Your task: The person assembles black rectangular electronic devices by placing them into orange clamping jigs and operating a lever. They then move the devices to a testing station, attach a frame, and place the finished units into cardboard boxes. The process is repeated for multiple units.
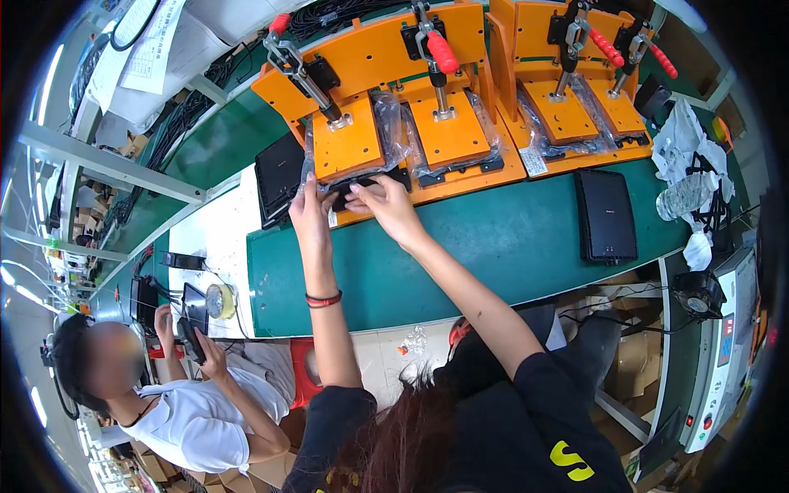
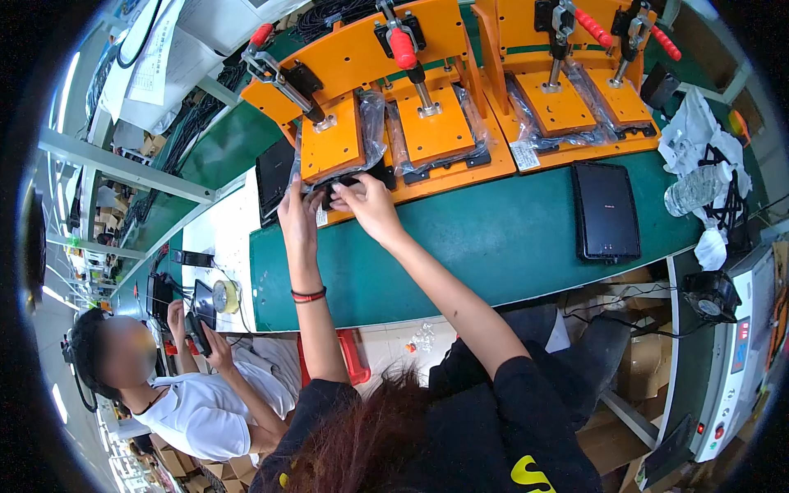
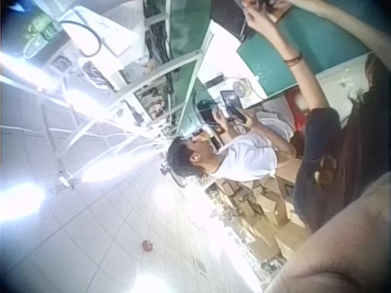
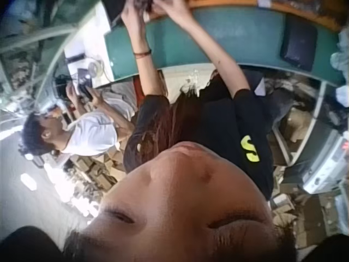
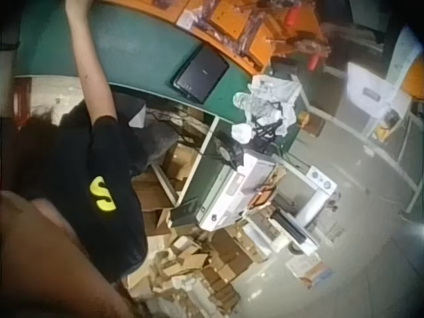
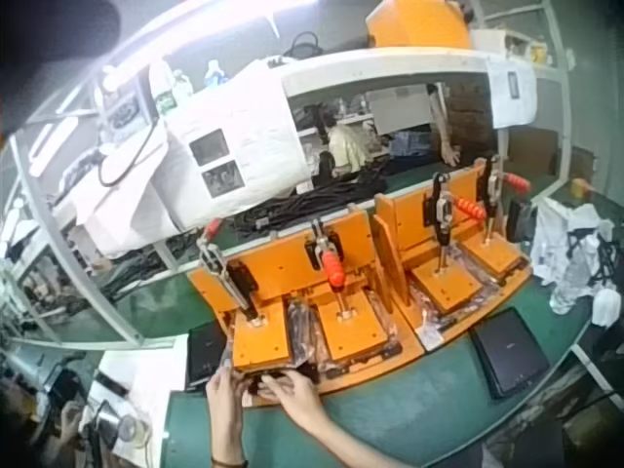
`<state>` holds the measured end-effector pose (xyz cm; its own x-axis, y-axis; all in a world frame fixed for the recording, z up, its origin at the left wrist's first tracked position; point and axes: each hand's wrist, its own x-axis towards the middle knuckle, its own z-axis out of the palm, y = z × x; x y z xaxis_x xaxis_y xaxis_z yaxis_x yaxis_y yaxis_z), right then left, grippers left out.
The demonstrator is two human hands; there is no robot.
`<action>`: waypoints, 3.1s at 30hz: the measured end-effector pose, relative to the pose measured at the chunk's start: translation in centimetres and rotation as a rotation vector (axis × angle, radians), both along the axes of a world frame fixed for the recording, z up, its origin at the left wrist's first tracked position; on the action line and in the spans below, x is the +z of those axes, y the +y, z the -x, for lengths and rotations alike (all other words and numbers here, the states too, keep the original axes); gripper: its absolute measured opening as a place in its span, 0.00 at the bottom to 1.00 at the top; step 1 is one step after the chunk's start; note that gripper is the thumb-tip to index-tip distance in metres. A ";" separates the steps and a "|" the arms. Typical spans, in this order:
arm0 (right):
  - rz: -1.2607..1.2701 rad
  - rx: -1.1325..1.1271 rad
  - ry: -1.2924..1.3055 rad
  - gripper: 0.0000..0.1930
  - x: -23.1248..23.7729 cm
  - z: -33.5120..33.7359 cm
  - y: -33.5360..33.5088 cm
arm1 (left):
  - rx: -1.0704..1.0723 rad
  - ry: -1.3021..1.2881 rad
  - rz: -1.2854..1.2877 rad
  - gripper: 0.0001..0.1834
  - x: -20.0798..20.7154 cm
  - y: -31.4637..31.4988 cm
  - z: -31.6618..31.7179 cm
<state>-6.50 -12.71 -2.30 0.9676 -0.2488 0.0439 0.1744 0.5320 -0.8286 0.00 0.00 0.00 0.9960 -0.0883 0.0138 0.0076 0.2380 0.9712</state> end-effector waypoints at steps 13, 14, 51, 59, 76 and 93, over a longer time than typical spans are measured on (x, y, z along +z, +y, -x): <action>-0.111 0.050 0.085 0.13 -1.0 -0.2 0.2 | -0.316 0.156 0.345 0.19 1.6 0.3 -2.1; -0.150 0.060 0.067 0.13 -1.0 -0.4 0.1 | -0.409 0.292 0.463 0.22 2.0 0.3 -2.7; -0.202 -0.094 0.218 0.10 -1.8 21.6 1.3 | -0.461 0.048 0.741 0.26 -2.4 -4.9 -12.1; 0.736 0.080 0.466 0.18 0.8 24.9 -8.0 | -0.363 -0.055 0.768 0.23 -2.4 -6.0 -11.0; 0.236 -0.168 0.108 0.19 1.9 -10.8 -8.9 | -0.580 0.255 0.571 0.20 0.8 -2.6 -11.9; 0.922 -0.127 0.154 0.29 7.6 -6.4 -8.3 | 0.361 -1.151 -0.682 0.21 16.9 -6.7 -7.2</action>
<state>-0.06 -20.97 5.25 0.9471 -0.2838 0.1499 0.0396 -0.3602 -0.9320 7.15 -6.70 16.89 0.4222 -0.1523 0.8936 -0.8286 -0.4647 0.3123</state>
